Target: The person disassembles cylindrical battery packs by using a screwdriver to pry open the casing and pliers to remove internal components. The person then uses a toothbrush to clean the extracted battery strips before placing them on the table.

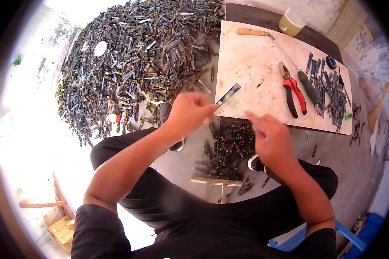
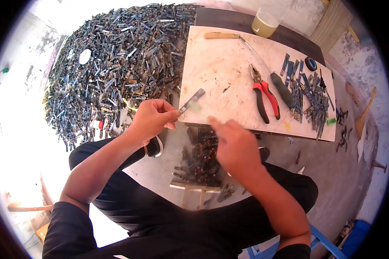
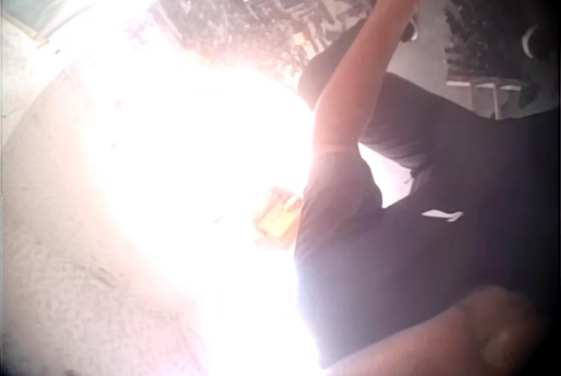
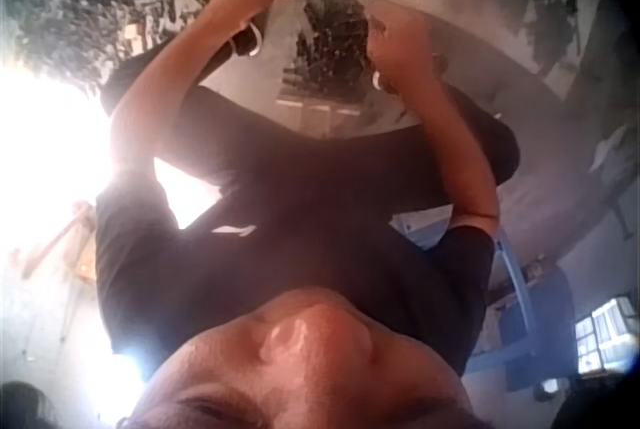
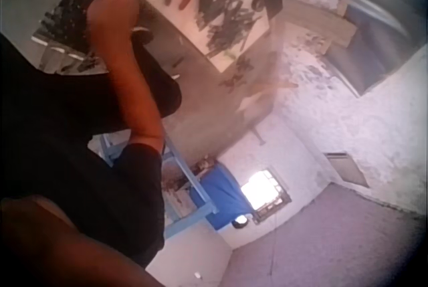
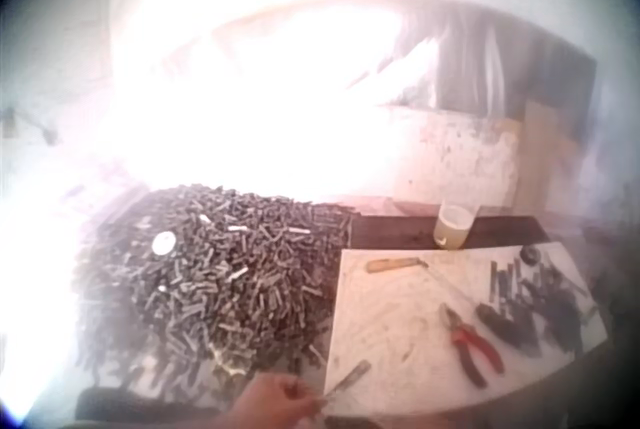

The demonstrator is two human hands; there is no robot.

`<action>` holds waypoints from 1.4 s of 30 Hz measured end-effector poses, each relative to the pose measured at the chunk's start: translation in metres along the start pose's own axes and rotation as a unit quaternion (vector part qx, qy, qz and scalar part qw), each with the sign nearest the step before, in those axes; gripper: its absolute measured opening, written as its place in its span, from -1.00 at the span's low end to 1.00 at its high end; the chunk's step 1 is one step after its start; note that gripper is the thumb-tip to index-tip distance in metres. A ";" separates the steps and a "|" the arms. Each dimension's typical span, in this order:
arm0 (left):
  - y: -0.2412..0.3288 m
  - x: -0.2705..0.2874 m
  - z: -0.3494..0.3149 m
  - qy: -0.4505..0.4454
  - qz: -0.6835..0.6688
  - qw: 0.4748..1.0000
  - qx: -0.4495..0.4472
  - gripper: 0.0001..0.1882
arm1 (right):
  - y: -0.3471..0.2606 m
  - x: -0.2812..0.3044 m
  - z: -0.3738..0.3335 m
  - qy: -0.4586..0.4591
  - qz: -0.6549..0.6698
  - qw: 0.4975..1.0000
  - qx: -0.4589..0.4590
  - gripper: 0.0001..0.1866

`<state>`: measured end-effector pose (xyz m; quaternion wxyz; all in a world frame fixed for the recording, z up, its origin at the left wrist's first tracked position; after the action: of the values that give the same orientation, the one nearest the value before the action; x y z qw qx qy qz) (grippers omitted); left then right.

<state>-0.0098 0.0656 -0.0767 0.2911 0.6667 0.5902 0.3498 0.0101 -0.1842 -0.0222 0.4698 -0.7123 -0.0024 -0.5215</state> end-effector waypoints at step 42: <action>-0.003 0.000 0.005 -0.008 -0.017 1.000 0.002 -0.81 | 0.019 0.003 0.013 0.047 0.049 0.996 -0.051 -0.59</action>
<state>-0.0078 0.0658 -0.0820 0.3005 0.6598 0.5998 0.3384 0.0305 -0.1873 -0.0333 0.4574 -0.7091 0.0813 -0.5305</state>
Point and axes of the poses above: each hand's wrist, its own z-axis towards the middle knuckle, its own x-axis out of the back of the hand, y = z × x, the point moved 4 cm from there along z, towards the middle knuckle, and after that the axes turned 10 degrees about -y, right-handed, at the moved point
